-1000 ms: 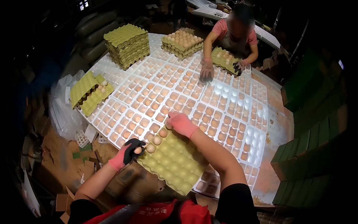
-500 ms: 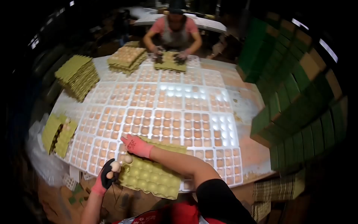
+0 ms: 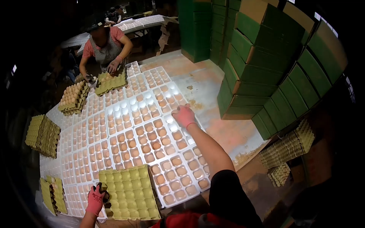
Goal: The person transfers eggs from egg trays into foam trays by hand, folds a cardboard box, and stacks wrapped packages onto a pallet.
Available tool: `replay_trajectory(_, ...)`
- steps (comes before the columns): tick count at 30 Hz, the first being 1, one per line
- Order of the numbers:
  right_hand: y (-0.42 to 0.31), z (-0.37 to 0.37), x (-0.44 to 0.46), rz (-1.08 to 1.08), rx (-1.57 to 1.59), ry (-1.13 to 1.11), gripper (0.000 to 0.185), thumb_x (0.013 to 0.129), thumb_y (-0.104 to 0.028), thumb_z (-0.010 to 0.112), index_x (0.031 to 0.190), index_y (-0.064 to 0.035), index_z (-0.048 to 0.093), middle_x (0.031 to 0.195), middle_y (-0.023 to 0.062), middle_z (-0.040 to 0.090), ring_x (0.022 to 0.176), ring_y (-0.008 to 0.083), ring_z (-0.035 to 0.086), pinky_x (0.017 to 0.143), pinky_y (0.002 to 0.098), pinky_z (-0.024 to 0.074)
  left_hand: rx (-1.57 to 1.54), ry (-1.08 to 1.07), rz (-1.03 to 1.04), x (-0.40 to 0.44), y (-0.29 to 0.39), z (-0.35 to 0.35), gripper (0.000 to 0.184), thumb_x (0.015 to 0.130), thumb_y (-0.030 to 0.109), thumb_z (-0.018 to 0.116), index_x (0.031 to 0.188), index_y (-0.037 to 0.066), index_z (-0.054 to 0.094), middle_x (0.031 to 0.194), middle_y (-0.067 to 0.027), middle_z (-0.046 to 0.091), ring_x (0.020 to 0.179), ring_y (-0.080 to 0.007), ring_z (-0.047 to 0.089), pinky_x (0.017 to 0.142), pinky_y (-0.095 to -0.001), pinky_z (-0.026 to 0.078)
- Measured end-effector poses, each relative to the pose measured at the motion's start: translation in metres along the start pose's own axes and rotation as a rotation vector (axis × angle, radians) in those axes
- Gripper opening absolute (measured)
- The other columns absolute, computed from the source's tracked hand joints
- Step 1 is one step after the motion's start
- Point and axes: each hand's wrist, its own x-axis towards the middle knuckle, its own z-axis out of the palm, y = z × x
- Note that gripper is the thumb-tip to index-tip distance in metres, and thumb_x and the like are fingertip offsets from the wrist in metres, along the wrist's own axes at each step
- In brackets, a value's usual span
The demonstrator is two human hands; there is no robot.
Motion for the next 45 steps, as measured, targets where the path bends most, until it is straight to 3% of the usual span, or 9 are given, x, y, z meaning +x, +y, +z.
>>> replay_trajectory(3, 0.041, 0.017, 0.03, -0.017, -0.08, -0.067, 0.042, 0.081, -0.037, 0.06, 0.116, -0.0121, 0.061, 0.118, 0.0204, 0.053, 0.1, 0.0345, 0.06, 0.085, 0.0421, 0.049, 0.254, -0.009, 0.281, 0.0, 0.016, -0.038, 0.024, 0.075, 0.019, 0.071, 0.095, 0.006, 0.069, 0.133, -0.0156, 0.046, 0.107, -0.0345, 0.05, 0.084, -0.0442, 0.046)
replay_trajectory(8, 0.085, 0.006, 0.032, -0.209, -0.195, -0.143, 0.046, 0.089, -0.028, 0.051, 0.133, -0.0166, 0.046, 0.118, 0.0192, 0.051, 0.099, 0.0344, 0.06, 0.083, 0.0435, 0.0492, -0.922, 0.029, -0.33, 0.018, 0.065, -0.103, 0.031, 0.077, 0.018, 0.067, 0.099, -0.005, 0.066, 0.113, -0.0166, 0.062, 0.077, -0.0172, 0.062, 0.069, -0.0307, 0.05)
replay_trajectory(14, 0.078, 0.035, 0.012, -0.669, -0.041, -0.074, 0.042, 0.085, -0.016, 0.06, 0.126, -0.0115, 0.051, 0.11, 0.0134, 0.052, 0.104, 0.0298, 0.052, 0.085, 0.0427, 0.0437, -1.134, -0.256, -0.023, 0.139, 0.199, -0.102, 0.029, 0.085, 0.023, 0.06, 0.1, -0.001, 0.065, 0.079, -0.0054, 0.064, 0.068, -0.0122, 0.056, 0.061, -0.0281, 0.047)
replay_trajectory(16, 0.101, 0.05, -0.005, -0.596, 0.047, 0.016, 0.042, 0.083, -0.013, 0.061, 0.124, -0.0106, 0.052, 0.111, 0.013, 0.051, 0.104, 0.0305, 0.051, 0.089, 0.042, 0.0415, -1.084, -0.231, 0.037, 0.191, 0.28, -0.1, 0.042, 0.083, 0.032, 0.069, 0.11, 0.0, 0.066, 0.086, -0.0058, 0.065, 0.069, -0.0097, 0.056, 0.06, -0.025, 0.047)
replay_trajectory(18, 0.102, 0.025, -0.025, -0.388, 0.138, 0.099, 0.043, 0.08, -0.009, 0.061, 0.122, -0.0111, 0.054, 0.112, 0.014, 0.051, 0.105, 0.0326, 0.05, 0.09, 0.0433, 0.0414, -0.59, 0.205, 0.454, 0.258, 0.325, -0.06, 0.041, 0.075, 0.031, 0.076, 0.107, 0.008, 0.066, 0.101, -0.0135, 0.065, 0.084, -0.0259, 0.063, 0.072, -0.0397, 0.051)
replay_trajectory(22, 0.119, -0.025, -0.069, -0.374, 0.271, -0.016, 0.043, 0.079, -0.006, 0.059, 0.122, -0.0074, 0.053, 0.114, 0.016, 0.052, 0.105, 0.0362, 0.051, 0.089, 0.0448, 0.0447, 0.012, 0.443, 0.413, 0.329, 0.401, -0.02, 0.022, 0.081, 0.023, 0.067, 0.095, 0.007, 0.063, 0.125, -0.0189, 0.054, 0.098, -0.0344, 0.061, 0.08, -0.0449, 0.051)
replay_trajectory(33, 0.166, -0.084, -0.139, -0.161, 0.418, 0.06, 0.042, 0.075, 0.001, 0.061, 0.117, -0.0004, 0.055, 0.122, 0.0182, 0.051, 0.109, 0.0376, 0.052, 0.092, 0.0406, 0.045, -0.38, 0.29, 0.457, 0.283, 0.432, 0.009, 0.053, 0.083, 0.014, 0.062, 0.132, 0.005, 0.045, 0.132, -0.0214, 0.047, 0.109, -0.0407, 0.053, 0.091, -0.0461, 0.047)
replay_trajectory(38, 0.132, -0.092, -0.131, -0.186, 0.429, 0.061, 0.044, 0.075, 0.006, 0.058, 0.118, 0.0013, 0.054, 0.123, 0.0187, 0.05, 0.113, 0.0368, 0.051, 0.096, 0.0386, 0.0428, -0.175, 0.423, 0.628, 0.273, 0.464, 0.094, 0.044, 0.084, 0.022, 0.059, 0.124, 0.007, 0.055, 0.132, -0.0181, 0.047, 0.125, -0.0404, 0.039, 0.103, -0.0503, 0.031)
replay_trajectory(45, 0.087, -0.058, -0.155, -0.112, 0.729, 0.033, 0.044, 0.082, 0.013, 0.041, 0.124, 0.0041, 0.052, 0.124, 0.0141, 0.051, 0.115, 0.0248, 0.051, 0.097, 0.0309, 0.0392, -0.369, 0.374, 0.64, 0.137, 0.375, 0.02, 0.043, 0.082, 0.02, 0.061, 0.122, 0.006, 0.054, 0.133, -0.0162, 0.044, 0.126, -0.0371, 0.038, 0.103, -0.0472, 0.033)
